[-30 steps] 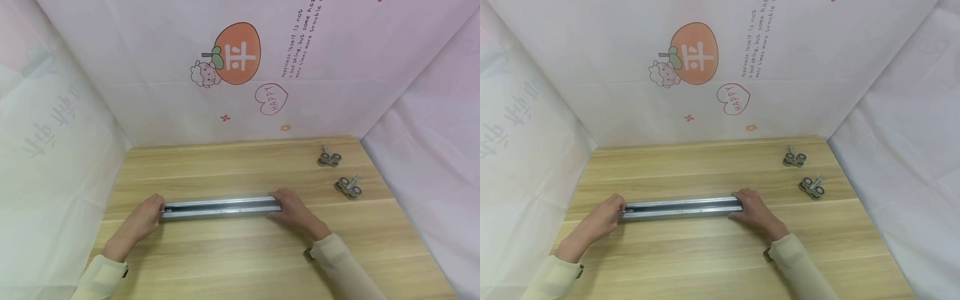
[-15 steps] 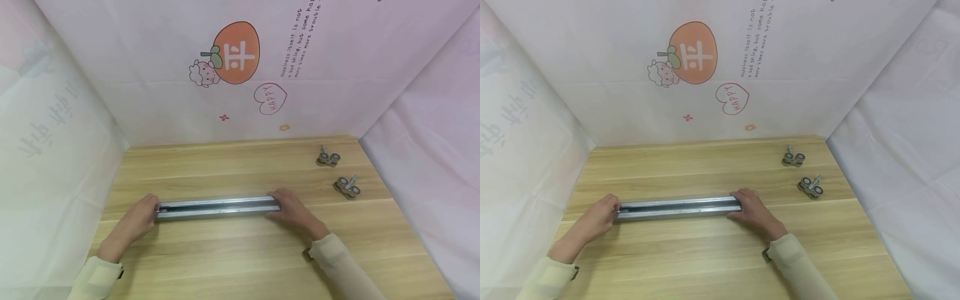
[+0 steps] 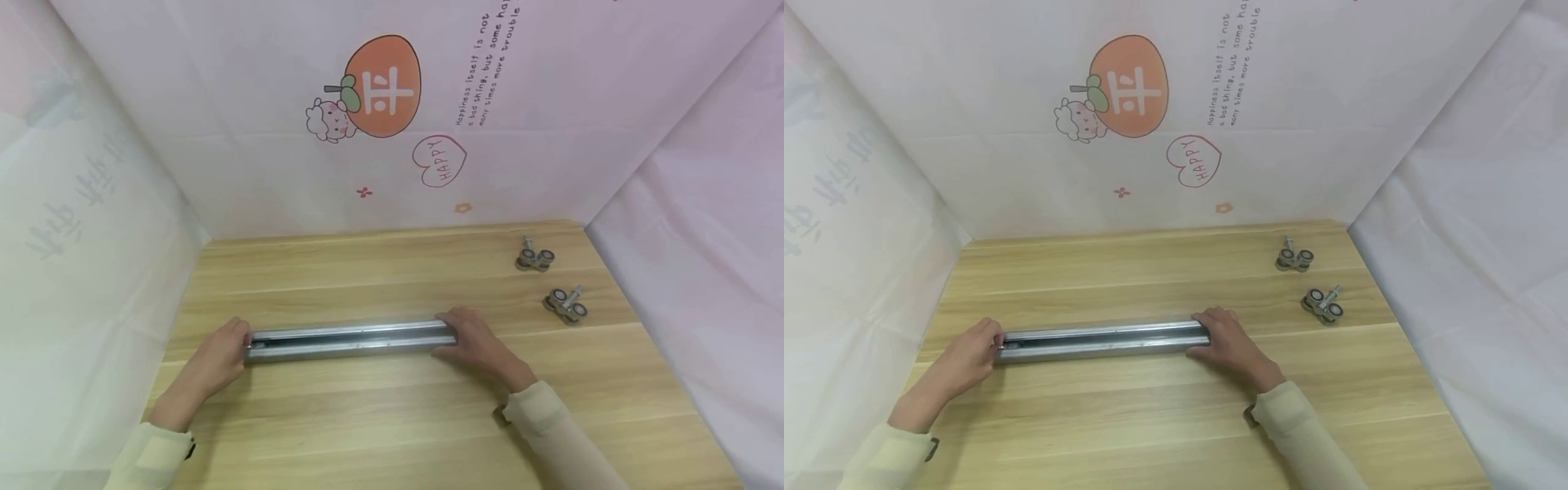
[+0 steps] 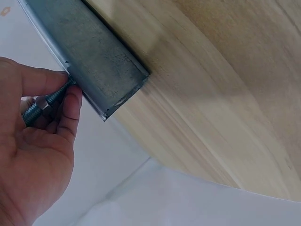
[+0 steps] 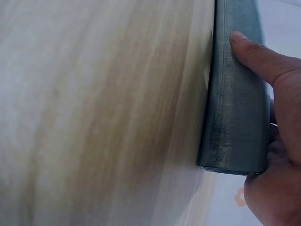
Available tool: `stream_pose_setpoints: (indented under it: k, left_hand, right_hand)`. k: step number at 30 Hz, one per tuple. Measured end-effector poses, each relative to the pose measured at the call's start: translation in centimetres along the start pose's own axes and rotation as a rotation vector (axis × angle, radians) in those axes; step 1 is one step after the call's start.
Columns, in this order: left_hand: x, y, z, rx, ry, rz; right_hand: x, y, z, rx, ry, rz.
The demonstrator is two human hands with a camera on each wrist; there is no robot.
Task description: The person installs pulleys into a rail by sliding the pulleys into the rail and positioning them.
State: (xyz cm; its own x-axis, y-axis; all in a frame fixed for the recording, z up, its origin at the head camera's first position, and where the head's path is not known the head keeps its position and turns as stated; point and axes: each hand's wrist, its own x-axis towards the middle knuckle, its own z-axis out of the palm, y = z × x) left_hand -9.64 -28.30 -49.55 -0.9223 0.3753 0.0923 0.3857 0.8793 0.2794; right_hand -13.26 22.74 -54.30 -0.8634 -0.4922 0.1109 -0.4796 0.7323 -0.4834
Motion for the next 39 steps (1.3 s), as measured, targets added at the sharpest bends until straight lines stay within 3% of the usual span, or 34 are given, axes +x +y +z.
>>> stream_pose_setpoints:
  k: [17,23,31,39]
  left_hand:
    - [-0.5,-0.9,0.0,0.018,0.055,-0.011]
    - [-0.5,-0.5,-0.1,0.003,0.058,-0.046]
    - [-0.9,-0.4,0.3,-0.046,0.111,-0.091]
    - [-1.3,-0.9,0.8,-0.033,0.182,-0.039]
  right_hand:
    - [-0.1,0.1,0.0,0.016,-0.008,0.007]
    - [-0.1,0.0,-0.1,-0.006,-0.003,-0.014]
    - [-0.1,-0.5,-0.2,-0.017,-0.042,-0.006]
    - [-0.2,-0.1,-1.1,-0.026,-0.072,0.007]
